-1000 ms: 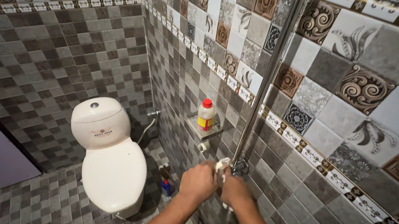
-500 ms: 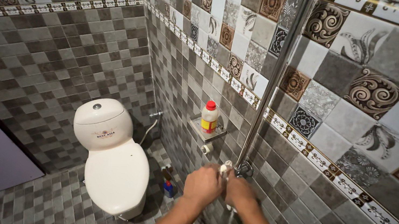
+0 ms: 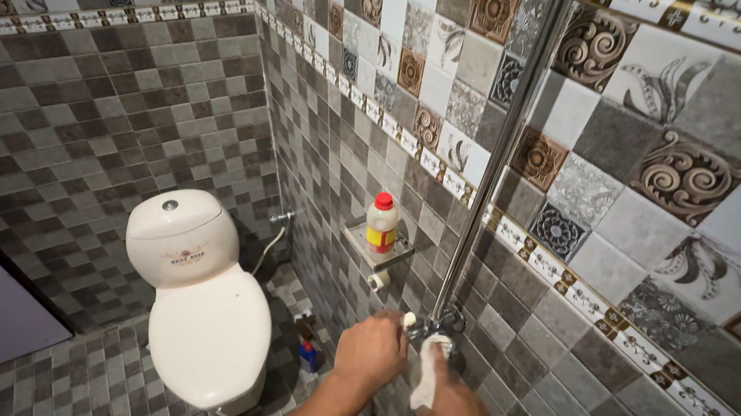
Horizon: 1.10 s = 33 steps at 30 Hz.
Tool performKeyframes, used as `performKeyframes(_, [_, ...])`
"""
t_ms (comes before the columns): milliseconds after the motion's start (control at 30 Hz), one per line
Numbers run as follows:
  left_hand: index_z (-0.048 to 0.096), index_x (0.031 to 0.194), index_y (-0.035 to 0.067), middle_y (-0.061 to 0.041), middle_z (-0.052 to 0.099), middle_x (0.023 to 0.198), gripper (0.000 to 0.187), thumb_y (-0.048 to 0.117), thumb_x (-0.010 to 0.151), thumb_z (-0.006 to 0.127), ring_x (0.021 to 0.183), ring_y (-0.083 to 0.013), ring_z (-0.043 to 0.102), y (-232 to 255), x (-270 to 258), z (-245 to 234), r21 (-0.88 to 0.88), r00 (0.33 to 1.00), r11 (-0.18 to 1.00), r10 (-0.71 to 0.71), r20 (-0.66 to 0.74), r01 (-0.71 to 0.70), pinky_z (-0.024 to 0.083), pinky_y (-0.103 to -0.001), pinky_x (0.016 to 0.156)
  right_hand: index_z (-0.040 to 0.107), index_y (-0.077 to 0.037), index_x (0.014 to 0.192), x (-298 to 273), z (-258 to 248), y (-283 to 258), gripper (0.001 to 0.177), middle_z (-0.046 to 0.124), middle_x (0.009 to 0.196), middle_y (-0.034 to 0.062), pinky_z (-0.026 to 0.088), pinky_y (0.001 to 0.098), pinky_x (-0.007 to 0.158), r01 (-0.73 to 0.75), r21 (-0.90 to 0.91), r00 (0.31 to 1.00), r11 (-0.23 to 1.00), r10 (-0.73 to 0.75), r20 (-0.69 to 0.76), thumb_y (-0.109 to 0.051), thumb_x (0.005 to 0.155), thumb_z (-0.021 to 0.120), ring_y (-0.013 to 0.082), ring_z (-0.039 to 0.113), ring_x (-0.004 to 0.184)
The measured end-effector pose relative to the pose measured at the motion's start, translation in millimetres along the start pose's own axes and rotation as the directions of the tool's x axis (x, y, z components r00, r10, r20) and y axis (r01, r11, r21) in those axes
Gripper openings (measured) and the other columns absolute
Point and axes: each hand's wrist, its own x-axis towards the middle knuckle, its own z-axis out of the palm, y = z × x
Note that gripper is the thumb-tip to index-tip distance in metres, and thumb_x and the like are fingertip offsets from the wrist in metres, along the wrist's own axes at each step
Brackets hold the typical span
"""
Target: The person cleans a plastic bucket and bathroom faucets using a cloth and water.
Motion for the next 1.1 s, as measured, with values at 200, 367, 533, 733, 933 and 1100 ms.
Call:
performKeyframes(200, [0.071,0.104,0.008,-0.021,0.072,0.099,0.025,0.026,0.094,0.058,0.087,-0.0430,0.071,1,-2,-4,-0.026,1.000,1.000,0.008,0.027,-0.007,0.056,-0.053,0.078,0.009,-0.027,0.164,36,-11,11,0.105,0.072,0.117,0.0219,0.055,0.0491,0.097,-0.128,0.063,0.992,0.990,0.128,0.001,-0.029,0.081,0.073,0.0417,0.070,0.109])
performKeyframes(367, [0.070,0.099,0.007,-0.021,0.072,0.097,0.023,0.026,0.094,0.059,0.086,-0.0432,0.070,1,2,-7,-0.010,0.999,0.999,0.052,0.013,-0.052,0.055,-0.054,0.077,0.011,-0.007,0.162,73,-11,-7,0.103,0.071,0.119,0.0201,0.056,0.0461,0.098,-0.131,-0.094,0.991,0.987,0.132,0.005,-0.023,0.081,0.072,0.0368,0.070,0.112])
performKeyframes(533, [0.070,0.096,0.007,-0.021,0.073,0.094,0.023,0.028,0.094,0.059,0.087,-0.0429,0.070,1,5,-9,-0.006,0.999,0.999,0.034,0.035,-0.034,0.055,-0.054,0.077,0.010,-0.002,0.162,72,9,-27,0.098,0.072,0.121,0.0182,0.056,0.0436,0.097,-0.266,-0.122,0.964,0.956,0.261,-0.055,-0.024,0.088,0.070,0.0337,0.072,0.112])
performKeyframes(733, [0.070,0.093,0.007,-0.022,0.072,0.091,0.025,0.029,0.094,0.058,0.086,-0.0434,0.070,2,6,-12,-0.009,0.996,1.000,0.019,0.090,-0.018,0.055,-0.054,0.078,0.005,-0.002,0.162,71,34,-16,0.079,0.068,0.120,0.0252,0.054,0.0463,0.097,-0.251,-0.076,0.968,0.965,0.250,-0.022,-0.024,0.103,0.052,0.0397,0.069,0.111])
performKeyframes(933, [0.070,0.093,0.007,-0.022,0.072,0.092,0.026,0.029,0.094,0.057,0.086,-0.0443,0.070,-6,10,-10,0.000,0.994,0.999,0.048,0.099,-0.049,0.055,-0.054,0.078,0.050,-0.001,0.134,150,67,12,0.042,0.072,0.120,0.0228,0.056,0.0477,0.095,-0.290,0.108,0.936,0.951,0.306,-0.172,-0.025,0.100,0.056,0.0391,0.071,0.112])
performKeyframes(1100, [0.070,0.094,0.007,-0.023,0.072,0.092,0.026,0.030,0.095,0.057,0.087,-0.0443,0.070,-8,14,-15,-0.027,0.989,0.998,0.065,0.132,-0.062,0.055,-0.055,0.080,0.004,0.000,0.164,94,61,-19,0.089,0.071,0.119,0.0208,0.058,0.0411,0.092,-0.353,-0.112,0.933,0.929,0.342,-0.109,-0.022,0.097,0.059,0.0331,0.073,0.109])
